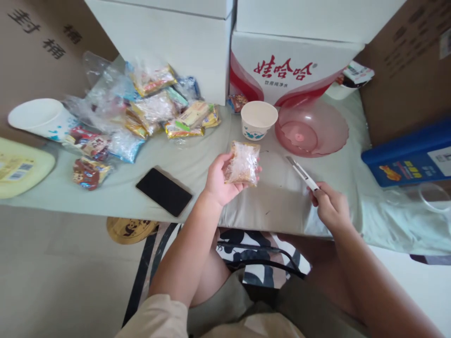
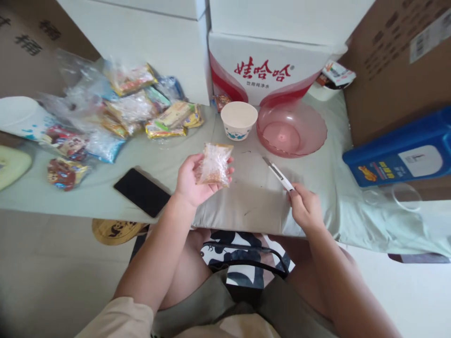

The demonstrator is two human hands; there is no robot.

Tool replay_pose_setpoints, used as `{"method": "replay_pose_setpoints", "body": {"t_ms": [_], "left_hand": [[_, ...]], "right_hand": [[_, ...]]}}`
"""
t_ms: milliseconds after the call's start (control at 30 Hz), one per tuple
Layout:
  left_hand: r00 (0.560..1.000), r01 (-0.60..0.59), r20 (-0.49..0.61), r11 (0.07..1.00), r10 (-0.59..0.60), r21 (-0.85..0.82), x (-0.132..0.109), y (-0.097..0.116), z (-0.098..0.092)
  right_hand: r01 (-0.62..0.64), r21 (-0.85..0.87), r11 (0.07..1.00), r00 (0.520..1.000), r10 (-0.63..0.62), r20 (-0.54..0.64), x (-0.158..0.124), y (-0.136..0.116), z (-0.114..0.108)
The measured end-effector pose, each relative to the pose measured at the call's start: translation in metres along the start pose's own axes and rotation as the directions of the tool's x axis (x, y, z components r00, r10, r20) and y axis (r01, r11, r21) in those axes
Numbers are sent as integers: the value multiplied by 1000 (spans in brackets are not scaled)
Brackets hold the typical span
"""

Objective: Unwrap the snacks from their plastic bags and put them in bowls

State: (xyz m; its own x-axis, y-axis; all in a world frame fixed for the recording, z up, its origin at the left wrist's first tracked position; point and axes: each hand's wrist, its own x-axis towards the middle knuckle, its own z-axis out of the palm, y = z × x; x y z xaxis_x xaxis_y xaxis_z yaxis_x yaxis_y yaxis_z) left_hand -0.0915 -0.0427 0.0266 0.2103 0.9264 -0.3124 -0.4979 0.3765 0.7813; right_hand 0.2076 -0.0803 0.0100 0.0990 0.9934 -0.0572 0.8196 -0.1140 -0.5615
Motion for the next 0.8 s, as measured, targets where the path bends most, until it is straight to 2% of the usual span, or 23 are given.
{"method": "replay_pose_setpoints", "body": {"t_ms": [33, 100, 167, 233, 333, 400, 433, 500, 567, 633, 733, 800], "left_hand": [[999, 24, 23, 1000, -23, -20, 2, -5, 7], [1000, -10, -24, 1000, 10, 21, 11, -18, 18], [984, -116, -115, 983, 133, 140, 23, -33, 29], [951, -219, -159, 942, 264, 254, 35, -45, 36], [907, -307, -170, 882, 385, 357, 49, -48, 39], [888, -321, -182, 852, 423, 414, 57, -43, 35], [887, -311, -187, 845, 422, 435, 59, -41, 33], [902, -274, -189, 852, 389, 446, 63, -41, 31], [933, -238, -147, 869, 329, 434, 62, -49, 35], [964, -222, -35, 873, 262, 434, 58, -63, 47], [967, -249, 172, 850, 189, 465, 49, -79, 66], [958, -271, 229, 817, 176, 509, 46, -83, 73]], "right_hand": [[14, 58, 998, 1000, -13, -25, -3, -9, -3], [74, 126, 989, 994, -64, -83, -7, -28, -8], [130, 192, 973, 989, -113, -96, -9, -45, -7], [177, 207, 962, 984, -168, -60, -9, -53, -2], [258, 168, 952, 957, -275, 93, -6, -44, 10], [274, 85, 958, 944, -285, 167, 0, -28, 16], [262, 25, 965, 951, -262, 165, 4, -19, 18], [223, -105, 969, 974, -216, 73, 14, -3, 20], [215, -181, 960, 970, -231, -71, 21, 7, 19], [309, -158, 938, 931, -332, -154, 23, 9, 17], [535, -5, 845, 835, -530, -148, 19, 3, 15], [596, 67, 801, 798, -580, -163, 15, 0, 14]]}}
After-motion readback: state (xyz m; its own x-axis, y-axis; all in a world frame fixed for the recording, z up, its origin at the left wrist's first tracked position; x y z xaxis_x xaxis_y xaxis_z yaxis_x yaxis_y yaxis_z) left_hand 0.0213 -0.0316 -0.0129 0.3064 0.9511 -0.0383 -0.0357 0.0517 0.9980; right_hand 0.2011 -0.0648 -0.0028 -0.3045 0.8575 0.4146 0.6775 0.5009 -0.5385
